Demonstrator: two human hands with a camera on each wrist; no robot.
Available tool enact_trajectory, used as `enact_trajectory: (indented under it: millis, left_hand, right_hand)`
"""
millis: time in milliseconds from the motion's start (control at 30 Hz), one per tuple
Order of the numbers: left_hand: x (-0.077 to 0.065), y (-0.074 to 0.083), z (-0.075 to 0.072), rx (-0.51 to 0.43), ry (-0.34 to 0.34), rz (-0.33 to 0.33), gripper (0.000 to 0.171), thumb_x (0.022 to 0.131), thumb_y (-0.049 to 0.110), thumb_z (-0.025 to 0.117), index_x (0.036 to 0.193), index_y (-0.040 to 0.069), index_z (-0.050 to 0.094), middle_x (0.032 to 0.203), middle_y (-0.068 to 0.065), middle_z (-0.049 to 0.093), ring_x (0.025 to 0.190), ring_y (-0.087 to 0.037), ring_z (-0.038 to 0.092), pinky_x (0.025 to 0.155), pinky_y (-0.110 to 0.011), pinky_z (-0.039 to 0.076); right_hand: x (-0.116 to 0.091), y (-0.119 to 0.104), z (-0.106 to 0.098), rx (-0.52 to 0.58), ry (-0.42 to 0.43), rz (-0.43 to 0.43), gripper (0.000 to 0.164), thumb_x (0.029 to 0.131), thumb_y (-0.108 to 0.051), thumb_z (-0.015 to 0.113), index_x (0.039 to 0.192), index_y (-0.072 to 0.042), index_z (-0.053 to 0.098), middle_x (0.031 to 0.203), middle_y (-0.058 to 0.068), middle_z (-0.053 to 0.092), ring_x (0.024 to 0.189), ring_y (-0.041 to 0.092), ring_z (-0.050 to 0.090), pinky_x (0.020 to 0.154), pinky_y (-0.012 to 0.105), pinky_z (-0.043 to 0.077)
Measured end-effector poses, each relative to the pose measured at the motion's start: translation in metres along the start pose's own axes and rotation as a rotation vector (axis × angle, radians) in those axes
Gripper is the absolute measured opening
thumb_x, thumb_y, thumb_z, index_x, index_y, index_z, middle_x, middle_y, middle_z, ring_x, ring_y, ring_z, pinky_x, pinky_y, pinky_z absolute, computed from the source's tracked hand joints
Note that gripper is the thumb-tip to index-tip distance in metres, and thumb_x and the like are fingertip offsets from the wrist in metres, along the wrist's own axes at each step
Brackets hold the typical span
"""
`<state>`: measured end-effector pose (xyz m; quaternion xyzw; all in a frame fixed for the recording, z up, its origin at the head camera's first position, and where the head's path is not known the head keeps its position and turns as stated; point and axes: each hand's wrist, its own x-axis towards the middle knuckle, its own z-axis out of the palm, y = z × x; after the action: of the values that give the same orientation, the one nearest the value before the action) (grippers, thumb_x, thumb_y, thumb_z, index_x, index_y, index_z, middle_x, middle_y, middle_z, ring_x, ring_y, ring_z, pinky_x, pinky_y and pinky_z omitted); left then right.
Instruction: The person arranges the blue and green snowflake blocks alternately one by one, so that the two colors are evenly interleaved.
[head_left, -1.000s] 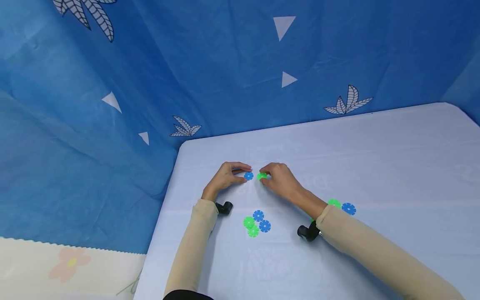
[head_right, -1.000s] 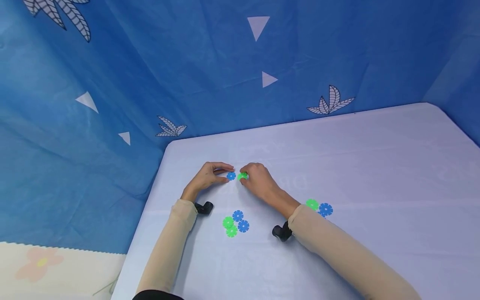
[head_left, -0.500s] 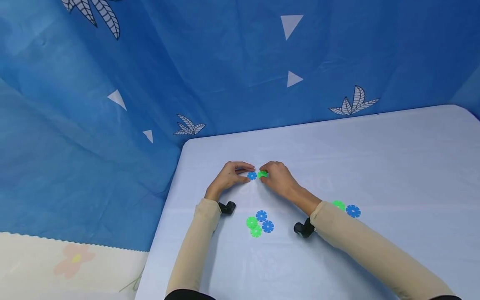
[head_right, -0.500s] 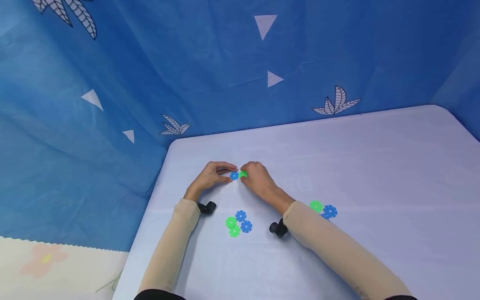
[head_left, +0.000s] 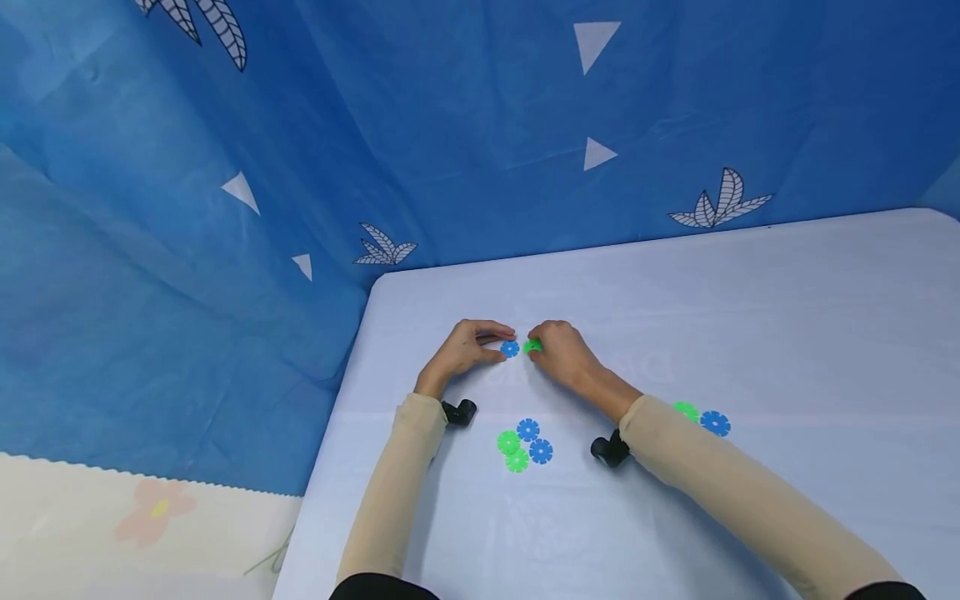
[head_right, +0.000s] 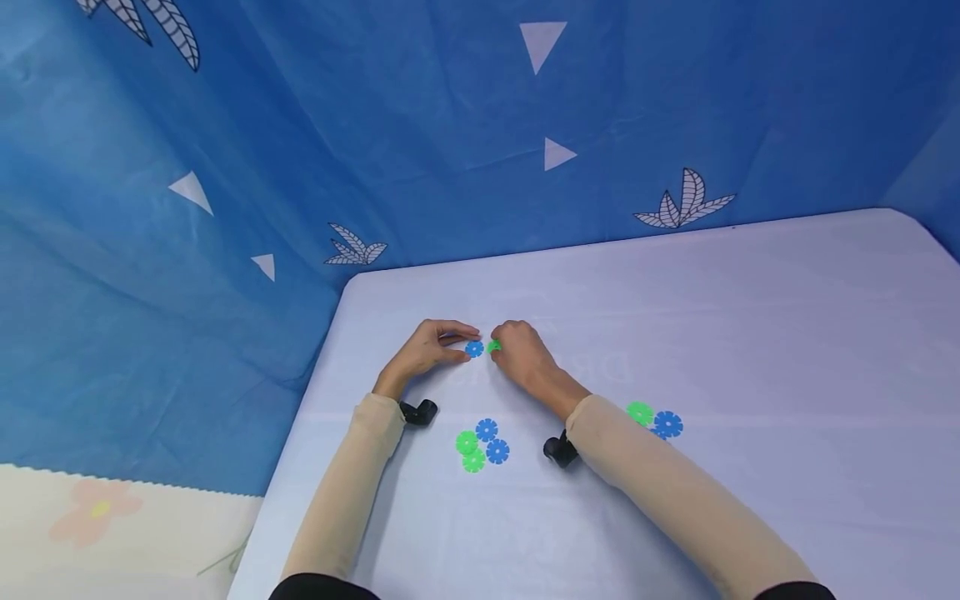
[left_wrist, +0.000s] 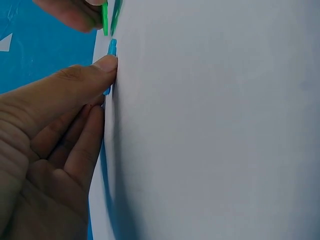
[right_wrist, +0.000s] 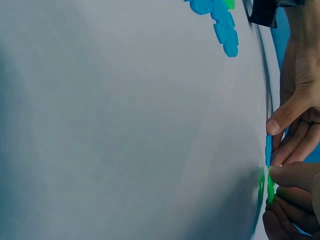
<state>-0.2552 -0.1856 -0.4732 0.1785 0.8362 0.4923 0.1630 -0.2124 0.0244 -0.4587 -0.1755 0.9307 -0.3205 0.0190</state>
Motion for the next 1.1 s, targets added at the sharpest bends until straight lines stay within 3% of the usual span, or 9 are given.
enact_trajectory:
  millis: [267,1100]
  left_hand:
    - [0.0005,0.001,0.0008,-0.018,0.005,-0.013,0.04,0.077,-0.008,0.079,0.114,0.007,0.074,0.109,-0.003,0.073,0.111,-0.015,0.064,0.098,-0.029,0.048]
    - [-0.0002,-0.0001,0.0004,-0.021,0.004,0.005,0.041,0.077,-0.007,0.079,0.115,0.007,0.073,0.11,-0.003,0.073,0.112,-0.016,0.064,0.099,-0.03,0.047]
  right_hand:
    - [0.0013,0.0,0.0029,-0.036,-0.028,-0.011,0.029,0.089,-0.006,0.072,0.115,0.006,0.069,0.113,0.019,0.068,0.111,0.032,0.062,0.097,0.043,0.049]
    - [0.0022,0.0004,0.0073,-0.036,-0.001,-0.019,0.031,0.089,-0.006,0.072,0.117,0.006,0.068,0.115,0.019,0.067,0.112,0.032,0.061,0.097,0.043,0.049]
